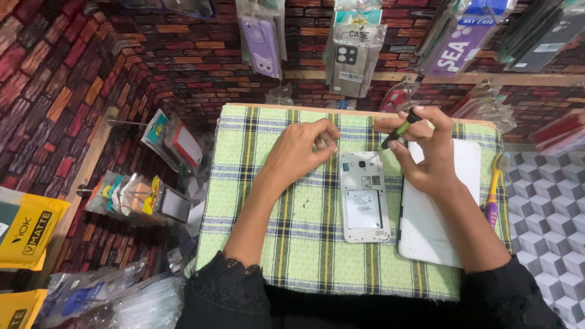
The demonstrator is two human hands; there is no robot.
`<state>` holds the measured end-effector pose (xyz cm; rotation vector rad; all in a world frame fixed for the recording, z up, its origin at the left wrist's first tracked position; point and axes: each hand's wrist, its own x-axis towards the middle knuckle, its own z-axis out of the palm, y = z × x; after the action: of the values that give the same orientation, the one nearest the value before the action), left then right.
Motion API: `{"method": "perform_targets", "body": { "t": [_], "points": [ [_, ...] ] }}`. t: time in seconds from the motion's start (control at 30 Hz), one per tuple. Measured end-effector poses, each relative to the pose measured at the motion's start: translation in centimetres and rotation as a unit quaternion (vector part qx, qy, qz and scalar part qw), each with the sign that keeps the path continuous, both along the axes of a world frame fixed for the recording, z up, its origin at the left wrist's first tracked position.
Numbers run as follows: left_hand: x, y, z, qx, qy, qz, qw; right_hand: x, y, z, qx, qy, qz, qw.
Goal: The person uses a screwdriver to remove screws from the back of a white smartphone. The person then places the screws on the table and continues to remove additional screws from the device.
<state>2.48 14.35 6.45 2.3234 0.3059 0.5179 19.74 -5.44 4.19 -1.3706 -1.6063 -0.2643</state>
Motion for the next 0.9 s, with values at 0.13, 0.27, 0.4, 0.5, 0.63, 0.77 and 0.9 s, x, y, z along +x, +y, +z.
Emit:
{"method": "perform_targets", "body": {
  "t": [0.13, 0.27, 0.4, 0.5, 0.63, 0.77, 0.9],
  "points": [
    [0.4, 0.2, -0.6, 0.014, -0.036, -0.01, 0.999, 0.3, 0.3, -0.8, 0.024, 0.025, -0.106, 0.994],
    [0.4, 0.1, -0.8, 0.029, -0.032, -0.014, 0.999, 1.0, -0.2, -1.7, 0.032, 0.025, -0.035, 0.999],
    [0.3, -0.1, -0.4, 0.028, -0.012, 0.005, 1.0, 1.1, 0.0, -2.0, -0.019, 0.061, 0.018, 0.998],
    [0.4, -0.2, -0.2, 0.035, 0.003, 0.011, 0.999, 0.6, 0.7, -1.7, 0.031, 0.026, -0.111, 0.993],
    [0.3, -0.3, -0.3, 0.046, 0.005, 0.01, 0.999, 0.7, 0.0, -0.6, 0.022, 0.006, -0.043, 0.999],
    [0.5, -0.4, -0.5, 0.04, 0.02, 0.016, 0.999, 1.0, 0.1, -0.7, 0.024, 0.02, -0.017, 0.999],
    [0.4, -0.5, -0.5, 0.049, 0.007, 0.008, 0.999, 0.4, 0.5, -1.2, 0.011, 0.038, -0.127, 0.991]
  ]
}}
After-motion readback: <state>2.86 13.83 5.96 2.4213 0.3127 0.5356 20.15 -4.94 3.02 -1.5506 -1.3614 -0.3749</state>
